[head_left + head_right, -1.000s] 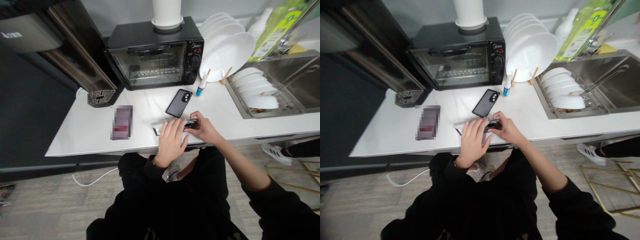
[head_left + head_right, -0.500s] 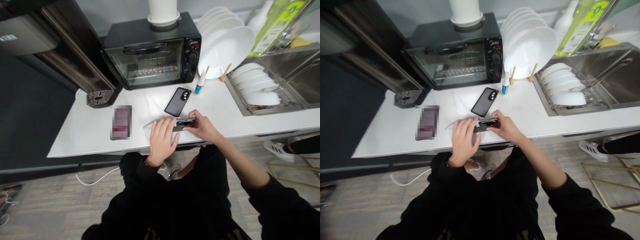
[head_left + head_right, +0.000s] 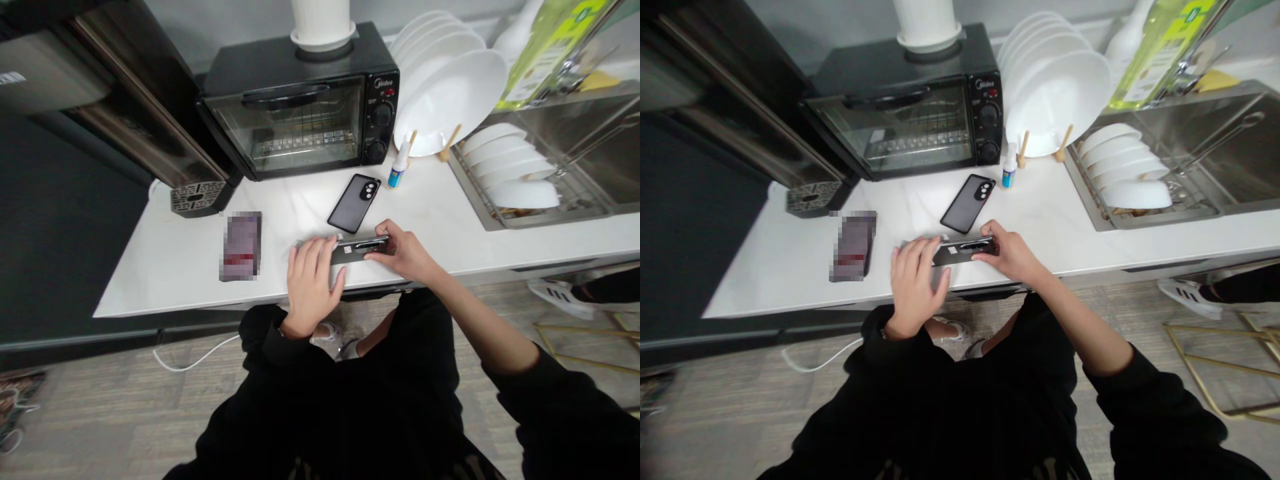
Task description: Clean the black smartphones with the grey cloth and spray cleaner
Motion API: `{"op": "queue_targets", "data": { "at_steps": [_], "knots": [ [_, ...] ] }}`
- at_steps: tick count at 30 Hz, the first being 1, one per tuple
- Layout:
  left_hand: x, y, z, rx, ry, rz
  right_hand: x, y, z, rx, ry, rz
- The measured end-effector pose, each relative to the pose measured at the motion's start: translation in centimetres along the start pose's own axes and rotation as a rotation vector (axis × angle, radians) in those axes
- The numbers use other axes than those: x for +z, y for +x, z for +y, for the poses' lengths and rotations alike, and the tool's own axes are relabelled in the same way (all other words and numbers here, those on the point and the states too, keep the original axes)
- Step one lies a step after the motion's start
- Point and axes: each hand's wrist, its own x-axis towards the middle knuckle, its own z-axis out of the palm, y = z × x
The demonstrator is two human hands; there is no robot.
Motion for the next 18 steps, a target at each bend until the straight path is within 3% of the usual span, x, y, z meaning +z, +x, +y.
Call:
{"op": "queue_targets", "data": {
  "at_steps": [4, 6, 8, 14, 16, 18],
  "knots": [
    [2.4, 2.3, 4.8, 0.113, -0.072, -0.06, -0.2, 0.0, -0.2, 0.013, 0.017, -0.004],
    [3.1, 3.3, 6.2, 0.156, -0.09, -0.072, -0.2, -0.1, -0.2, 0.019, 0.019, 0.006],
    [2.8, 3.5, 5.6, 0.175, -0.09, -0.082, -0.2, -0.1, -0.1, 0.021, 0.011, 0.02],
    [-0.2, 0.4, -0.8, 0.031, 0.008, -0.011, 0.1, -0.1, 0.4, 0.01, 0.008, -0.025],
    [-0.2, 0.1, -0.7, 0.015, 0.008, -0.003, 0.1, -0.1, 0.3, 0.003, -0.007, -0.025],
    [0.7, 0.7, 1.2, 0.044, -0.02, -0.028, 0.0, -0.1, 0.2, -0.004, -0.015, -0.022]
  ]
}}
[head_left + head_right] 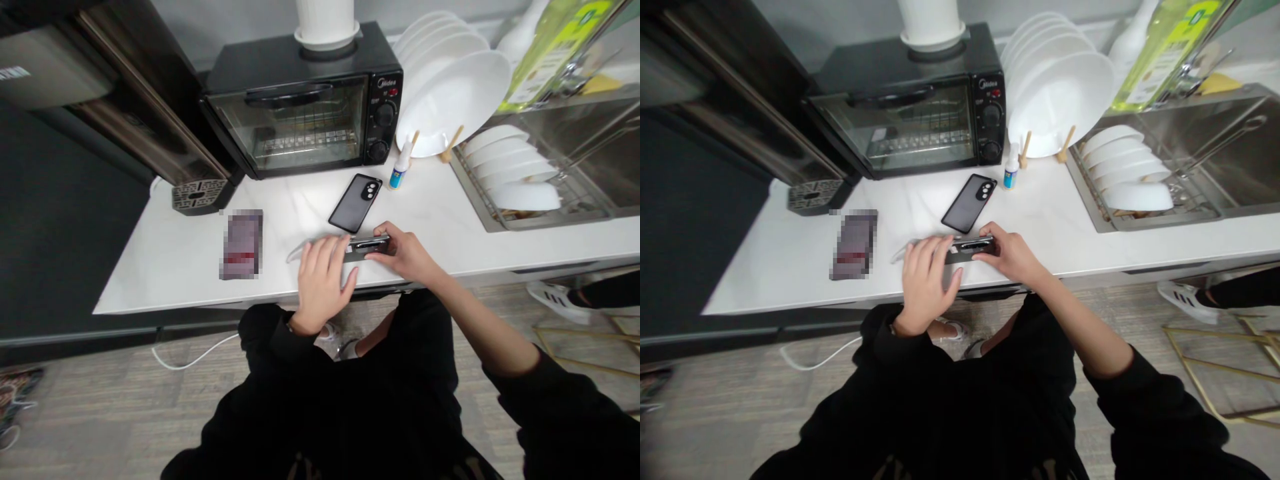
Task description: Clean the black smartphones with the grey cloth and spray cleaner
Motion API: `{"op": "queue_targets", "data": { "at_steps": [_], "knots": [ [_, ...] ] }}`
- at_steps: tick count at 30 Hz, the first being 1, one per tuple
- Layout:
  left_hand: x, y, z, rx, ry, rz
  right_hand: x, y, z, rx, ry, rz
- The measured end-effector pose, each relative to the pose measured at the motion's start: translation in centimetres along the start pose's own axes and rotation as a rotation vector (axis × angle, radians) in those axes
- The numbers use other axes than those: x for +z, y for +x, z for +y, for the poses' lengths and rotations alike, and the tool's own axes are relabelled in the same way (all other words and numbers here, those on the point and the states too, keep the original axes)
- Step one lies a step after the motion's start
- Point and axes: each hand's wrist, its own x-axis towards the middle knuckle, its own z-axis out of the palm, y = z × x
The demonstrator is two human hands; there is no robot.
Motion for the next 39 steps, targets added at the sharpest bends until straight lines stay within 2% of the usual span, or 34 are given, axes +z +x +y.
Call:
{"op": "queue_targets", "data": {
  "at_steps": [4, 6, 8, 12, 14, 16, 21, 23, 26, 31, 33, 35, 39],
  "knots": [
    [2.2, 2.5, 4.4, 0.123, -0.05, -0.045, -0.2, 0.0, -0.2, -0.011, -0.004, 0.016],
    [2.4, 3.0, 4.7, 0.166, -0.051, -0.067, -0.2, 0.0, -0.2, -0.013, -0.001, 0.029],
    [1.7, 2.4, 3.3, 0.161, -0.034, -0.077, -0.1, 0.1, -0.1, -0.008, -0.005, 0.025],
    [-0.6, -0.1, -1.3, 0.022, 0.025, -0.01, 0.1, 0.1, 0.2, -0.001, -0.011, -0.005],
    [-1.3, -0.8, -2.1, -0.015, 0.035, 0.017, 0.1, 0.1, 0.2, -0.003, -0.015, -0.008],
    [-1.1, -0.5, -1.2, -0.014, 0.013, 0.019, 0.1, 0.0, 0.2, -0.006, -0.013, -0.003],
    [0.9, 2.4, 3.9, 0.112, -0.111, -0.06, 0.0, 0.0, 0.0, -0.027, -0.044, 0.014],
    [1.2, 3.1, 4.7, 0.15, -0.14, -0.066, -0.1, 0.1, -0.1, -0.03, -0.065, 0.024],
    [0.3, 2.7, 3.2, 0.114, -0.119, -0.04, -0.2, 0.1, 0.0, -0.012, -0.081, 0.028],
    [-2.1, 0.5, -1.8, 0.005, 0.012, -0.017, 0.1, 0.1, 0.2, -0.004, -0.047, 0.027],
    [-2.1, 0.2, -2.2, -0.027, 0.033, 0.007, 0.2, 0.2, 0.2, -0.006, -0.05, 0.024],
    [-1.3, 0.5, -0.9, -0.016, 0.023, -0.004, 0.1, 0.2, 0.2, -0.009, -0.053, 0.021],
    [1.1, 2.4, 4.1, 0.124, -0.026, -0.084, -0.1, 0.2, 0.0, -0.039, -0.076, 0.033]
  ]
}}
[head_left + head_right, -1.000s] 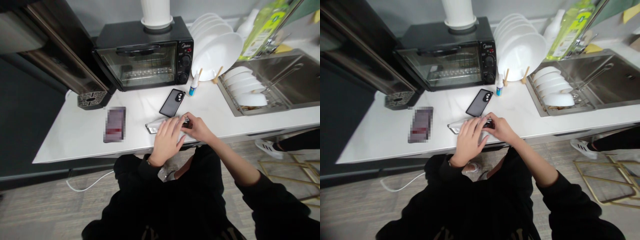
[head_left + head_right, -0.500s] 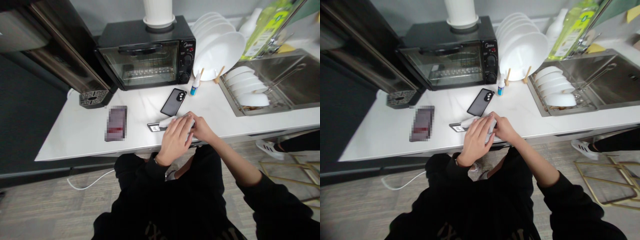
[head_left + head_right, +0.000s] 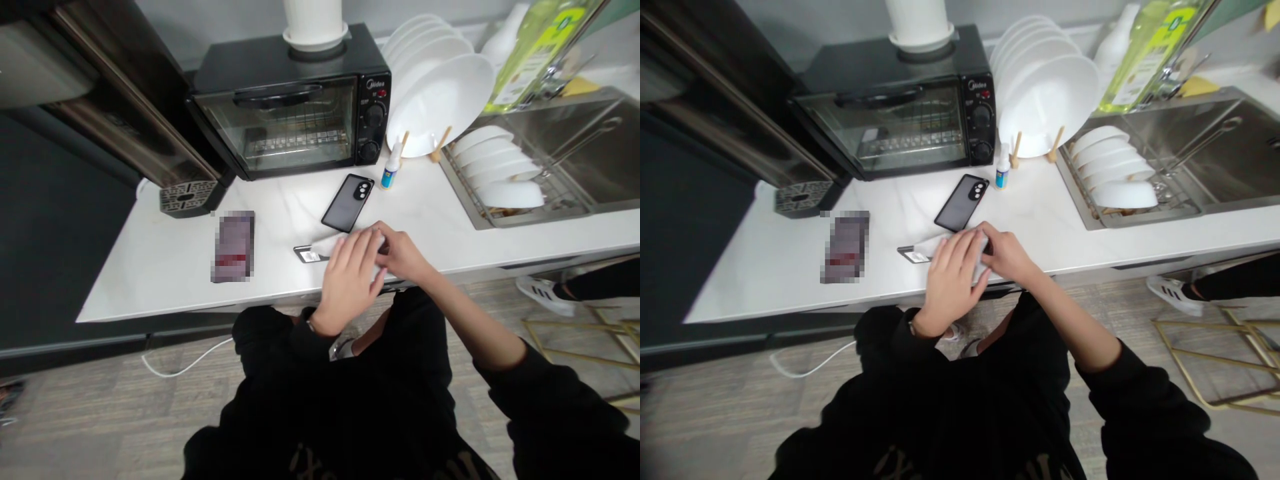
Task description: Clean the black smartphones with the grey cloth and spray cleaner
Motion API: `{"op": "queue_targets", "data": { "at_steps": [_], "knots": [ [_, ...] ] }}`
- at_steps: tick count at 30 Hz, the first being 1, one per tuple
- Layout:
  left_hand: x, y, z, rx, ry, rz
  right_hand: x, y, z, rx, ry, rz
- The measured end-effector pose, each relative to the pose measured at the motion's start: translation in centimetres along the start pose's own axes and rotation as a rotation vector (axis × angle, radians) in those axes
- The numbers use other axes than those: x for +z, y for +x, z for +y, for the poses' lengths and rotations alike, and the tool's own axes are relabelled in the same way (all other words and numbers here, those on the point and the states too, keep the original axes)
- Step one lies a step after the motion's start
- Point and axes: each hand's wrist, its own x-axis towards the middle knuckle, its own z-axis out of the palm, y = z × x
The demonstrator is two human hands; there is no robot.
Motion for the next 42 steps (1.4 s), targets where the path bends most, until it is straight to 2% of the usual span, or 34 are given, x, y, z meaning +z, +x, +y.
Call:
{"op": "queue_targets", "data": {
  "at_steps": [2, 3, 5, 9, 11, 13, 18, 20, 22, 27, 30, 33, 37, 39, 42],
  "knots": [
    [0.5, 0.9, 1.1, 0.026, 0.001, -0.022, -0.1, 0.0, 0.0, -0.024, -0.002, 0.015],
    [0.5, 0.9, 1.0, 0.028, 0.005, -0.03, -0.1, 0.0, -0.1, -0.022, -0.001, 0.017],
    [-0.1, 0.0, -0.6, 0.003, 0.022, -0.034, -0.1, 0.0, 0.0, 0.009, 0.008, 0.0],
    [-2.3, -3.4, -5.3, -0.149, 0.094, 0.04, 0.2, -0.1, 0.0, 0.027, 0.028, -0.028],
    [-2.8, -4.2, -6.1, -0.179, 0.11, 0.053, 0.3, -0.1, 0.1, 0.015, 0.027, -0.026],
    [-2.5, -3.8, -5.3, -0.163, 0.092, 0.045, 0.4, -0.1, 0.2, 0.011, 0.018, -0.017],
    [0.1, 0.0, -0.2, -0.014, 0.015, 0.004, 0.1, -0.1, 0.2, -0.028, -0.027, -0.004],
    [0.6, 0.7, 0.4, 0.017, 0.011, 0.0, -0.1, -0.1, 0.1, -0.033, -0.028, 0.0],
    [0.3, 0.3, -0.5, 0.006, 0.019, 0.006, -0.1, -0.2, 0.1, -0.013, -0.021, -0.005],
    [-2.2, -3.6, -5.7, -0.134, 0.087, 0.068, 0.2, -0.2, 0.2, 0.025, 0.003, -0.014],
    [-3.1, -4.7, -7.2, -0.134, 0.138, 0.044, 0.4, -0.3, 0.3, 0.03, -0.009, -0.022],
    [-2.7, -3.6, -5.9, -0.082, 0.133, 0.004, 0.6, -0.2, 0.3, 0.021, -0.005, -0.019],
    [-0.9, -0.8, -2.0, 0.017, 0.067, -0.028, 0.5, -0.2, 0.1, -0.008, -0.015, -0.025],
    [-0.2, 0.1, -0.8, 0.05, 0.054, -0.02, 0.3, -0.3, 0.0, -0.024, -0.035, -0.016],
    [-0.2, -0.3, -1.5, 0.06, 0.065, -0.001, 0.1, -0.2, 0.0, -0.028, -0.028, -0.011]
  ]
}}
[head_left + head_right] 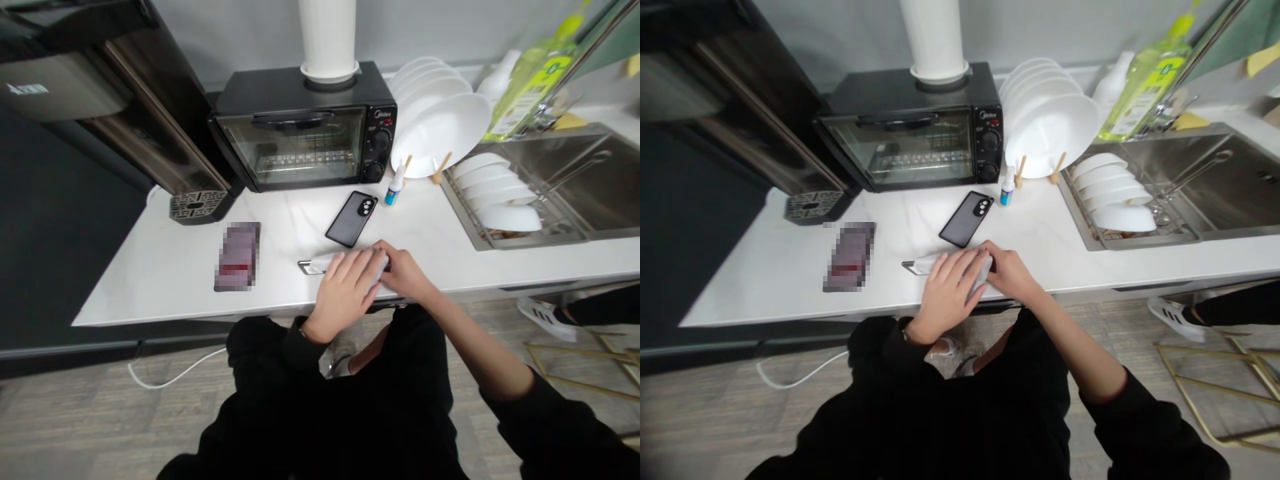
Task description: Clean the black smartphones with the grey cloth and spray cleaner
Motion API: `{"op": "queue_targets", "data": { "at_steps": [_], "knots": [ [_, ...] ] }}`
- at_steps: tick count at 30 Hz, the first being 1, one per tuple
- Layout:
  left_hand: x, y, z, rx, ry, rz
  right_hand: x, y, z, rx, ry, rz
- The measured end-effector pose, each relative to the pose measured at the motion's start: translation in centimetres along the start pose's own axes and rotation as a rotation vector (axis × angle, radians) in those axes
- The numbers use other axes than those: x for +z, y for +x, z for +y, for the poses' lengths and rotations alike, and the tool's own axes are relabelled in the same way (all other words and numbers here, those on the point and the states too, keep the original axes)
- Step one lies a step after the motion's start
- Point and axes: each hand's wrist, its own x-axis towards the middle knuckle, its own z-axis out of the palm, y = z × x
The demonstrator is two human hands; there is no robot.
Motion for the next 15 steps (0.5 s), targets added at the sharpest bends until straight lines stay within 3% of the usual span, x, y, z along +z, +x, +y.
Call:
{"op": "queue_targets", "data": {
  "at_steps": [5, 7, 9, 15],
  "knots": [
    [-1.5, -3.4, -4.8, -0.153, 0.042, 0.067, 0.2, 0.1, 0.3, 0.051, 0.008, -0.003],
    [-1.8, -3.9, -5.3, -0.184, 0.036, 0.075, 0.3, 0.2, 0.4, 0.06, 0.0, -0.006],
    [-1.4, -3.3, -4.4, -0.184, 0.007, 0.061, 0.3, 0.2, 0.5, 0.06, 0.004, -0.007],
    [0.9, 0.7, 1.3, -0.03, -0.077, 0.017, -0.1, 0.1, 0.2, -0.023, -0.013, -0.013]
  ]
}}
